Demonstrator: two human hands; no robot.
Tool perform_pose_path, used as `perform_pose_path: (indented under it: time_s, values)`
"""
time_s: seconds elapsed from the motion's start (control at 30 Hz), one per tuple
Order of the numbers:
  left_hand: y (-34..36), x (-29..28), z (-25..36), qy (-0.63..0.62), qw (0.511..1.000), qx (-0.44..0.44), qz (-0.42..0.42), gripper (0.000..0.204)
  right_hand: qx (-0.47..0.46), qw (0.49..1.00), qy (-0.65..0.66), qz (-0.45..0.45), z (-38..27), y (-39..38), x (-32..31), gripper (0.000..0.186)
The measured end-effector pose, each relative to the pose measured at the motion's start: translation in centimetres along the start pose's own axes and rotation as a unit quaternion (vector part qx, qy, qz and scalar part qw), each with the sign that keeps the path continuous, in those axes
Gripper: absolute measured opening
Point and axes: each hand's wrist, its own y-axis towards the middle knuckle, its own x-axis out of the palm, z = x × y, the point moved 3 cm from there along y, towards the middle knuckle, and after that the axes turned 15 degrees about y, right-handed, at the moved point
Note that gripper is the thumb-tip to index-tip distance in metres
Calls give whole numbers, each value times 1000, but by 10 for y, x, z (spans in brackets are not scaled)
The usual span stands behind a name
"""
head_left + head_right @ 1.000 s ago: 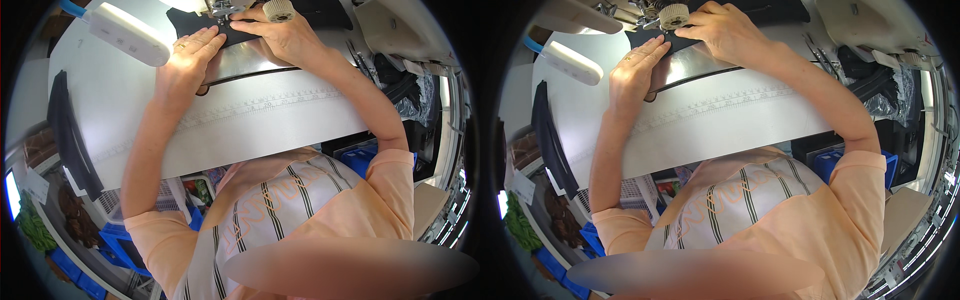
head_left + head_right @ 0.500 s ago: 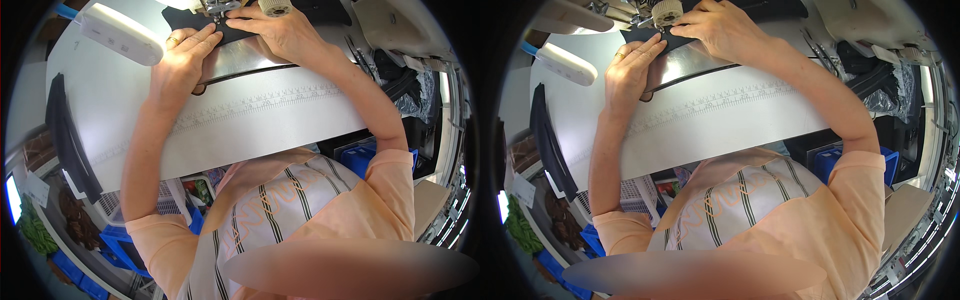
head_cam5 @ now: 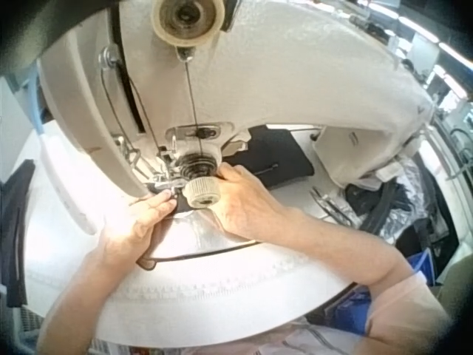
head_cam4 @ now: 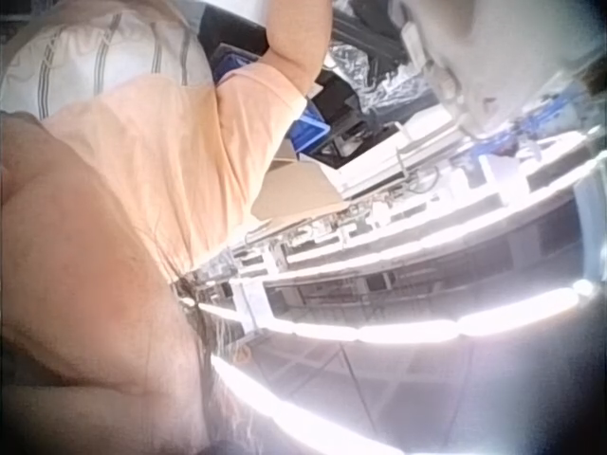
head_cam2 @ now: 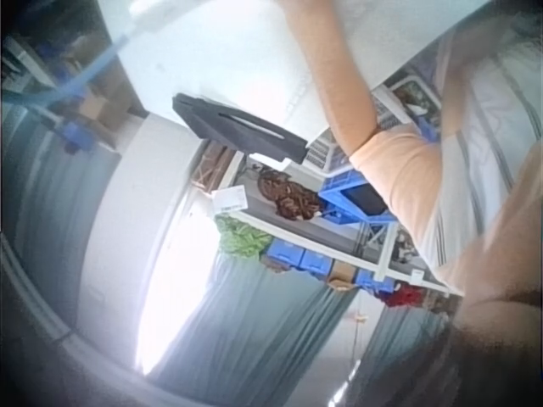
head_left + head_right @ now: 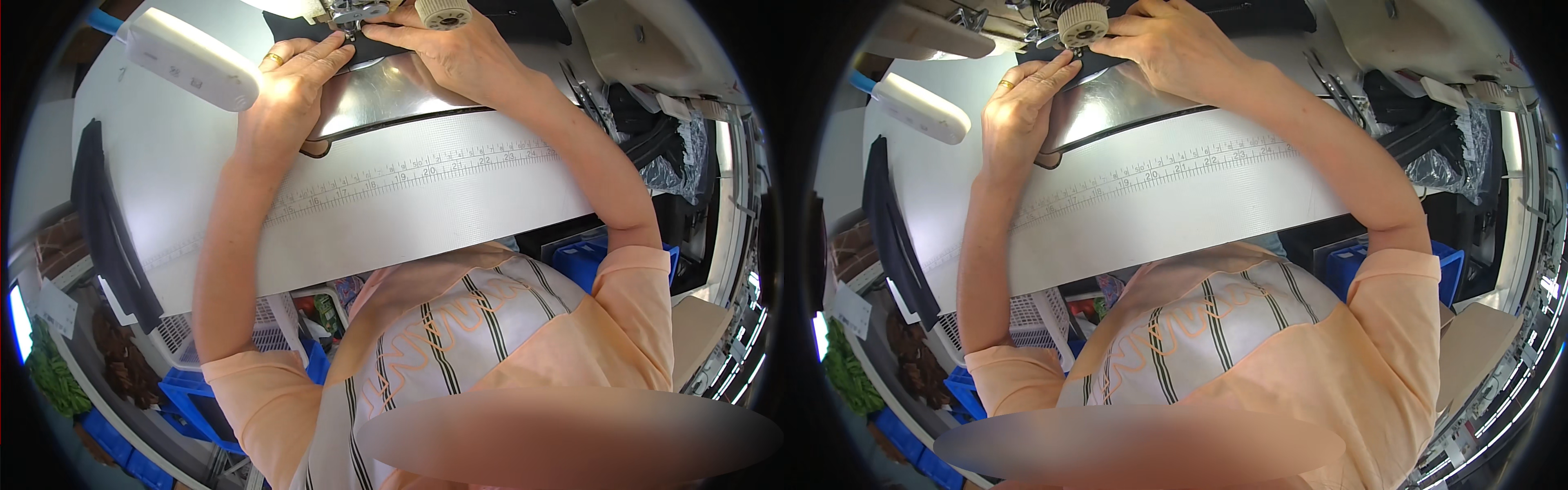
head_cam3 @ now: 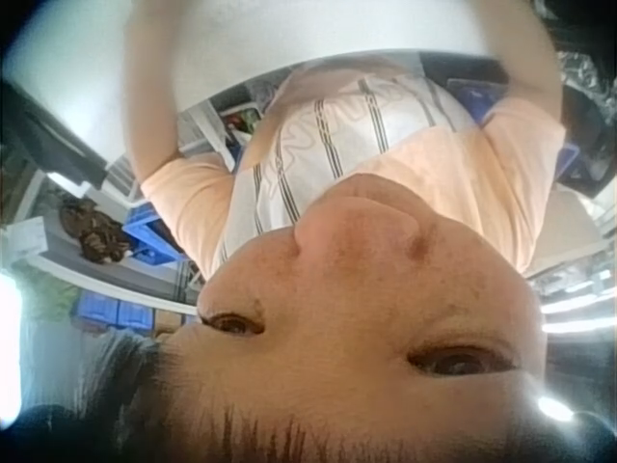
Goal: The user is using a sewing machine to stitch together pieces of black leather, including a section with a zipper.
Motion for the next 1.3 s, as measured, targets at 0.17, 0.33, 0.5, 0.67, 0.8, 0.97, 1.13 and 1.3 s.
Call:
perform_pose_path:
  time_s: [0.17, 0.33, 0.5, 0.67, 0.8, 0.97, 1.13, 1.3]
  values:
    - [5, 0, 1, -3, 1000, -4, -3, 33, 8, 1000, -19, -6, 3, -1, 0, 22]
    - [2, 0, -4, -17, 1000, -16, -9, 33, -1, 994, -64, -87, 11, -12, -34, 29]
    - [5, 5, -7, -75, 996, -39, -30, 35, 197, 960, -162, -112, 30, -70, -102, 39]
    - [-16, -15, -4, 67, 995, -39, -62, 30, 3, 989, -114, -99, -82, -65, -98, 33]
    - [-12, -24, 24, 10, 998, -32, -55, 34, -3, 983, 128, -135, -142, -66, -45, 20]
    - [-21, -21, 23, 5, 997, -42, -65, 50, 55, 986, 132, -86, -82, -24, -41, 29]
    - [-14, -20, 26, -18, 996, -48, -76, 49, 101, 981, -91, -142, -17, -21, -2, 74]
    - [-15, -18, 29, 13, 996, -48, -70, 48, 118, 974, -39, -190, -7, -23, -2, 93]
